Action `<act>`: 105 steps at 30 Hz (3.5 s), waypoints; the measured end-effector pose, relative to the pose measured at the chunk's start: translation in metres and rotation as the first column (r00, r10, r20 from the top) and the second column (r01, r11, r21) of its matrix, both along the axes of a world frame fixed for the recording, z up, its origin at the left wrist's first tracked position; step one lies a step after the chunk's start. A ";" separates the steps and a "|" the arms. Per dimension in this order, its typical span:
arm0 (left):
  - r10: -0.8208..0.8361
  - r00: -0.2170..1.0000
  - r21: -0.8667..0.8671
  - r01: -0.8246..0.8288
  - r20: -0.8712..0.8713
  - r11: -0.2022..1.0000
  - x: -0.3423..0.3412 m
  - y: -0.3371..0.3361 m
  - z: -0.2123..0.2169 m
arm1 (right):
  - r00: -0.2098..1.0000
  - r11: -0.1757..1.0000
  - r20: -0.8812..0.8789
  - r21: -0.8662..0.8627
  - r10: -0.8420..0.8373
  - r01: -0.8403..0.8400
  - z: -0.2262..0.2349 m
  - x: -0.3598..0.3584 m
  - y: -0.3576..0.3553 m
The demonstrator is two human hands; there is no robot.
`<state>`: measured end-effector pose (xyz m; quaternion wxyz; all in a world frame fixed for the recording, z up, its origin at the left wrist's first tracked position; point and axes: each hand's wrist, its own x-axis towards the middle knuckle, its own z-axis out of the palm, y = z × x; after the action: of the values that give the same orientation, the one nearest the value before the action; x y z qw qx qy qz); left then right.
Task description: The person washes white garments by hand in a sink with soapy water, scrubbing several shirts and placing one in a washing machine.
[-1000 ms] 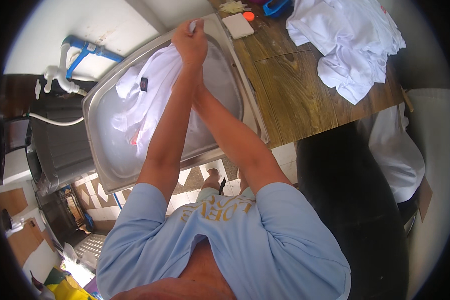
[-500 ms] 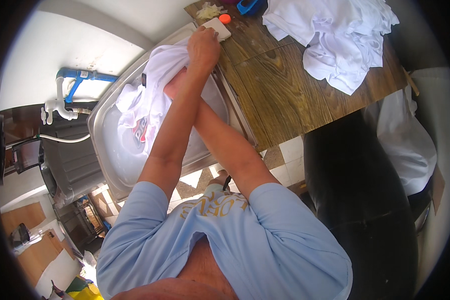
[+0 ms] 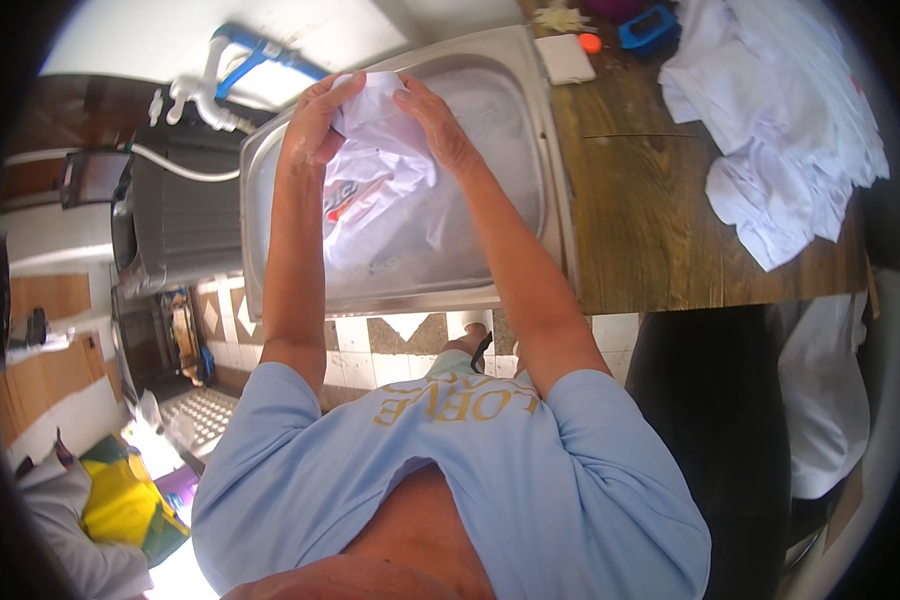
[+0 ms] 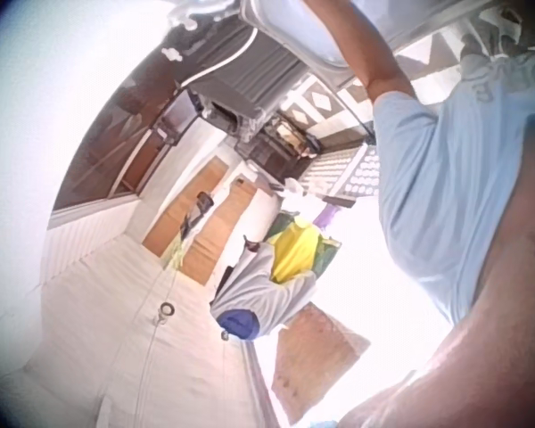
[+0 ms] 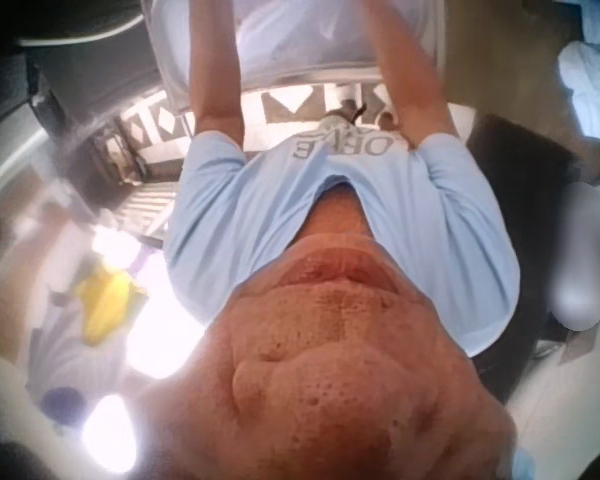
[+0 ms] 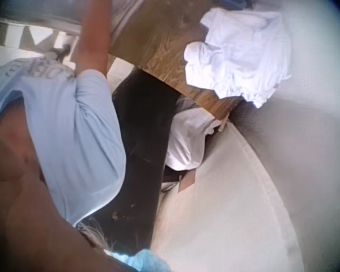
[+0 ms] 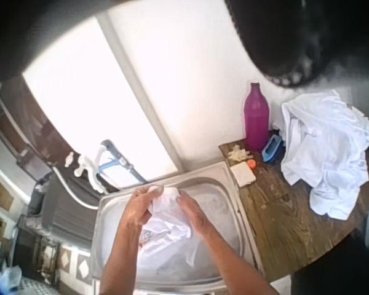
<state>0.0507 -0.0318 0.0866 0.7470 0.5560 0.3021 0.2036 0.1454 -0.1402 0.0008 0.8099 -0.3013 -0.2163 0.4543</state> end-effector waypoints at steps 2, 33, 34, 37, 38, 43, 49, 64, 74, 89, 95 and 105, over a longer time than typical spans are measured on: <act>0.078 0.997 -0.057 -0.078 0.008 0.995 -0.029 0.003 -0.011 | 0.993 0.991 0.069 -0.100 0.097 -0.090 -0.013 0.002 0.005; 0.090 0.983 0.722 -0.177 0.157 0.669 -0.015 -0.047 -0.102 | 0.779 0.983 -0.600 0.128 0.184 -0.134 -0.084 -0.040 0.047; 0.061 0.992 0.791 -0.123 0.109 0.599 -0.002 -0.047 -0.101 | 0.667 0.796 -0.517 0.572 0.537 -0.197 -0.125 -0.022 0.051; 0.122 0.990 0.936 0.019 -0.066 0.352 0.020 -0.011 -0.124 | 0.704 0.841 -0.545 0.523 0.455 -0.139 -0.103 -0.030 0.038; 0.163 0.978 0.961 0.084 -0.130 0.264 0.019 0.000 -0.132 | 0.791 0.997 -0.606 0.061 0.081 -0.055 -0.075 -0.042 0.036; 0.023 0.999 0.893 0.027 -0.042 0.449 0.030 0.013 -0.125 | 0.820 0.977 -0.555 -0.213 -0.141 0.024 -0.046 -0.037 0.031; 0.082 0.996 0.989 -0.055 0.044 0.140 0.033 0.008 -0.136 | 0.871 0.976 -0.465 -0.209 -0.158 0.065 -0.052 -0.037 0.030; -0.066 0.997 0.920 0.049 -0.025 0.389 0.044 -0.021 -0.135 | 0.880 0.984 -0.449 -0.142 -0.158 0.104 -0.065 -0.018 0.021; -0.050 0.998 0.970 -0.018 0.031 0.243 0.053 -0.009 -0.150 | 0.919 0.992 -0.386 0.058 -0.081 0.111 -0.089 -0.009 0.033; -0.039 0.995 0.990 -0.099 0.096 -0.104 0.070 0.017 -0.203 | 0.768 0.974 -0.607 -0.200 -0.207 0.104 -0.068 -0.003 0.031; 0.131 0.956 0.839 0.158 -0.261 0.520 0.029 0.039 -0.139 | 0.840 0.839 -0.255 -0.415 -0.478 0.351 -0.072 0.035 0.017; 0.093 0.949 0.922 0.266 -0.302 0.282 -0.003 0.046 -0.203 | 0.273 0.504 0.935 -0.351 0.225 0.789 -0.118 0.028 0.019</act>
<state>0.0475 0.0138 -0.1160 0.2216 0.9301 0.1980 0.2158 0.1733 -0.1209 -0.1173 0.3734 -0.8651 -0.3305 0.0535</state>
